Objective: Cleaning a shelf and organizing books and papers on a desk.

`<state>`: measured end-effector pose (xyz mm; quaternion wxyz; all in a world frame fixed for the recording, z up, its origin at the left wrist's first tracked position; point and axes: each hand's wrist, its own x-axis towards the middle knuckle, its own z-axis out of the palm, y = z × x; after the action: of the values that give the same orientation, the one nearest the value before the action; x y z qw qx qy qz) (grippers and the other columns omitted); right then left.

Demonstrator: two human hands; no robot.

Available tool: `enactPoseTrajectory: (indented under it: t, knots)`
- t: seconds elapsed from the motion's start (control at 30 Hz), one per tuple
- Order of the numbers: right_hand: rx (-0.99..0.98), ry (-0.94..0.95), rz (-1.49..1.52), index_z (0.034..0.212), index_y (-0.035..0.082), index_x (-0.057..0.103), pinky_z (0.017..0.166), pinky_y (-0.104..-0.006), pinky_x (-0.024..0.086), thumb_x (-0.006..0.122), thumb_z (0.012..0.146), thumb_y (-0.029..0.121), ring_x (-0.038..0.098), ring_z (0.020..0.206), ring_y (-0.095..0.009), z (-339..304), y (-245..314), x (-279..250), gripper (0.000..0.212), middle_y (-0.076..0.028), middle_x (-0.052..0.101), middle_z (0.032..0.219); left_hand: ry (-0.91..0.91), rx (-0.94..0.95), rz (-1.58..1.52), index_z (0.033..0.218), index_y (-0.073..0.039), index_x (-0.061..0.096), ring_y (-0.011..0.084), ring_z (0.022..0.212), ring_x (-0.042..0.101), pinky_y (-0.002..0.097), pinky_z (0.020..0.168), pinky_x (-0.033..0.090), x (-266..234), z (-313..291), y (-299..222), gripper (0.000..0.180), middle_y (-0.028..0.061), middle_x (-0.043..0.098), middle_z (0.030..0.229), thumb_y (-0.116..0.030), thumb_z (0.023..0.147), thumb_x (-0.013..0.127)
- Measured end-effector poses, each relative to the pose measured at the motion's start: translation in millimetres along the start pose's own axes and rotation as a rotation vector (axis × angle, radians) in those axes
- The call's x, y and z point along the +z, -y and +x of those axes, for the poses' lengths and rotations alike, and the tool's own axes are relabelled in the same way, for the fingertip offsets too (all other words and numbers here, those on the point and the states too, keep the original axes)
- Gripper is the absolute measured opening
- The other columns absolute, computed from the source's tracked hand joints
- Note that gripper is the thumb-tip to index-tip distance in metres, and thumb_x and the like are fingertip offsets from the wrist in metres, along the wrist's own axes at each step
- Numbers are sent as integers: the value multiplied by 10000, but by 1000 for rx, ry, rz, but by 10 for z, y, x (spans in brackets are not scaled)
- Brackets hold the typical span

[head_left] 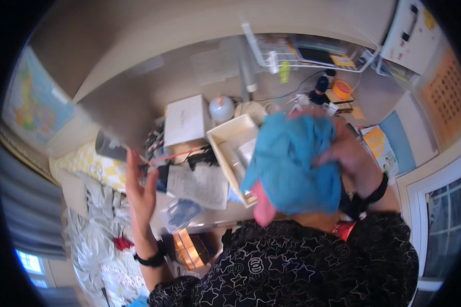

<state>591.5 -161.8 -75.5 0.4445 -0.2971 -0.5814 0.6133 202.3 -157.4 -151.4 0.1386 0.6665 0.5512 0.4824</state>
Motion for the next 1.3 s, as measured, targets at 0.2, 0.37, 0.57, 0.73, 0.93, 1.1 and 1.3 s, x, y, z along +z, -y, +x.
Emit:
enactPoseTrajectory:
  t: [0.2, 0.37, 0.57, 0.73, 0.93, 1.1, 1.3]
  knots:
    - [169, -289, 507, 1199, -23, 462, 902, -369, 445, 642, 711, 32, 584, 967, -215, -1309, -886, -736, 523, -111, 590, 1081, 280, -213, -136, 1372, -31, 272, 179, 896, 555, 297, 778, 455, 1051, -535, -668, 643, 129, 553, 1072, -69, 822, 603]
    - [285, -431, 705, 1199, -21, 446, 865, -387, 477, 641, 749, 71, 586, 959, -233, -1862, -1184, -1069, 499, -120, 584, 1072, 483, 55, -71, 1327, -12, 352, 204, 791, 590, 307, 724, 474, 1756, -581, -1171, 609, 147, 619, 913, -129, 807, 647]
    - [227, -524, 685, 1201, 0, 446, 856, -386, 485, 594, 792, 100, 585, 963, -229, -1917, -877, -1252, 446, -121, 577, 1075, 349, 386, 161, 1307, -47, 394, 242, 1052, 508, 334, 898, 401, 1994, 57, -1665, 657, 139, 538, 1134, -93, 733, 710]
    - [-160, -578, 410, 1194, 33, 461, 813, -326, 491, 597, 791, 82, 583, 951, -201, -1232, -10, -1297, 428, -98, 573, 1073, 1, 591, 473, 1286, -49, 416, 356, 1130, 441, 400, 956, 367, 1617, 1052, -1744, 601, 189, 458, 1230, -98, 744, 671]
    - [-980, -796, -847, 1187, 83, 457, 789, -362, 475, 658, 758, 138, 578, 923, -259, -17, 876, -1531, 477, -136, 571, 1044, -112, 820, 588, 1213, -3, 458, 389, 1062, 472, 425, 899, 391, 1439, 1889, -1827, 566, 222, 495, 1166, -187, 732, 692]
    - [-420, -487, -1498, 1266, 151, 414, 928, -485, 356, 550, 832, 297, 399, 1174, -377, 1115, 923, -1446, 478, -172, 437, 1245, 13, 790, 627, 1249, -29, 437, 371, 1102, 452, 427, 921, 376, 1415, 2192, -1671, 614, 209, 459, 1221, -314, 758, 671]
    - [-27, -92, -1502, 1277, 98, 387, 928, -403, 385, 471, 876, 398, 491, 1115, -320, 1451, 1127, -1819, 507, -179, 516, 1197, 52, 777, 528, 1250, -24, 441, 357, 1116, 440, 443, 937, 336, 1455, 2347, -1538, 660, 198, 475, 1209, -455, 777, 605]
